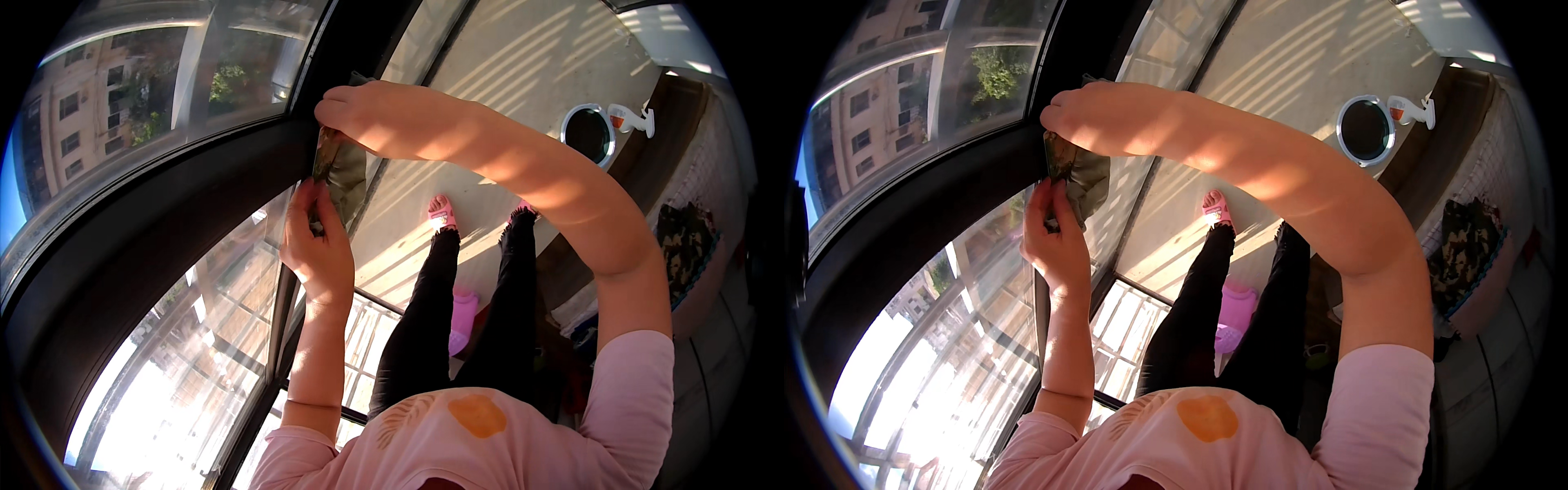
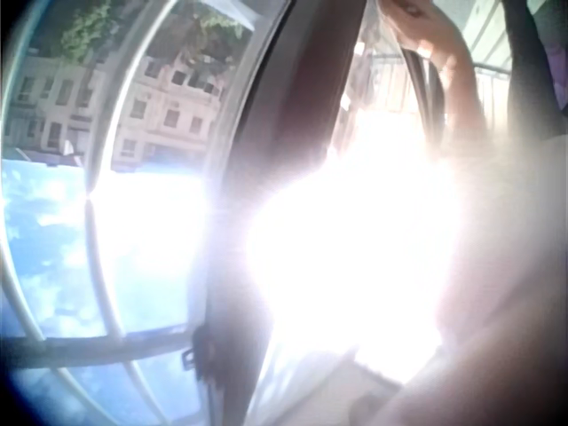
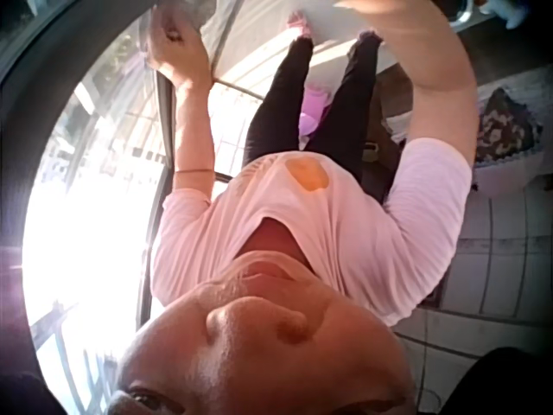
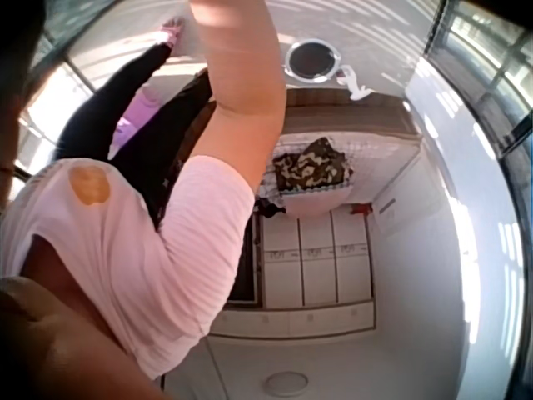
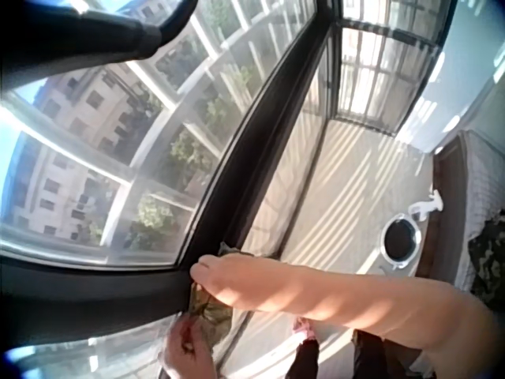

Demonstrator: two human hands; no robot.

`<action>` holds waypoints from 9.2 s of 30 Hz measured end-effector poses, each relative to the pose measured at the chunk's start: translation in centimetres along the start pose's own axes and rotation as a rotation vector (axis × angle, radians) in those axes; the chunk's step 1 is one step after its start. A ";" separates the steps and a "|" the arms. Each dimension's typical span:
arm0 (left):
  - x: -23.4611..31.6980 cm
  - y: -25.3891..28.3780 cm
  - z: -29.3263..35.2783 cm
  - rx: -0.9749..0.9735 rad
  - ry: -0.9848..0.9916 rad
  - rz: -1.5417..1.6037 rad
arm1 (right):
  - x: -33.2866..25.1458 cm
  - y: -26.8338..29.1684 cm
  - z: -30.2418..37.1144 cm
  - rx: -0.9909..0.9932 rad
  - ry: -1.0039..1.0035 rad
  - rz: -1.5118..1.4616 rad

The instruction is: The person cleans the window frame and glass using a wet cloth and a card-like tool. They repeatedly dip the cloth into a bucket of water, wring it out, and wipe the window frame and glass surfaces. The person uses the card to scrape along the frame and glass, alternating between wiping and scraping motions.

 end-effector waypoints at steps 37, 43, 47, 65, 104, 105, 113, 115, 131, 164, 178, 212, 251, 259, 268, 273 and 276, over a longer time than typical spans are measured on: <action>1.2 -3.9 1.4 -0.096 0.108 0.193 | 3.5 5.8 0.5 -0.008 0.064 0.101; 1.1 -3.8 1.5 -0.120 -0.027 -0.041 | 1.3 5.0 0.9 0.036 0.106 -0.146; 0.7 -4.6 1.5 -0.197 0.083 -0.015 | 1.7 3.0 0.7 -0.049 0.053 -0.147; 0.4 -7.0 -0.6 -0.316 0.340 0.133 | 2.9 2.3 -0.8 -0.208 0.056 0.405; -1.1 -12.4 2.5 -0.109 1.224 1.574 | 4.4 5.6 0.6 0.095 -0.372 0.079; -1.0 -12.3 2.4 -0.113 1.238 1.575 | 5.6 4.8 1.0 0.021 -0.514 -0.048; -1.5 -11.8 2.6 -0.149 1.173 1.409 | 5.7 3.7 0.9 0.100 -0.569 -0.124; -1.3 -12.0 2.3 -0.182 1.112 1.433 | 6.0 3.4 1.0 0.109 -0.586 -0.144; 3.1 -15.3 -1.5 -0.179 1.029 1.544 | 9.6 7.3 2.4 0.359 -0.636 -0.134; -1.6 -14.0 2.1 -0.154 1.066 1.193 | 8.9 6.2 7.6 0.556 -0.748 -1.199; 6.9 -9.0 -1.7 -0.168 0.160 0.581 | 7.9 3.0 8.8 0.573 -0.592 -1.795; 2.9 -12.1 8.2 -0.693 0.832 1.355 | 1.6 -1.8 18.2 0.358 -0.867 -1.857; 3.8 -6.2 4.2 -0.323 0.283 0.967 | 0.1 -3.2 15.1 0.281 -1.014 -1.297; 2.3 -8.0 6.5 -0.136 0.681 1.356 | 0.9 -1.6 14.0 0.195 -0.781 -0.895; 3.2 -10.3 6.9 -0.235 0.743 1.503 | 0.7 -0.1 14.1 0.098 -0.750 -0.707; 2.8 -9.5 7.8 -0.353 0.721 1.393 | -1.1 -1.0 14.3 0.144 -0.814 -0.919; 3.3 -9.2 7.6 -0.360 0.637 1.491 | -0.3 -1.2 15.0 0.210 -0.853 -0.898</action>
Point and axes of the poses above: each hand's wrist, its own z-axis away from the middle knuckle, its own y-axis out of the back of the hand, x = y × z, the point moved 10 cm from there along -z, towards the middle knuckle
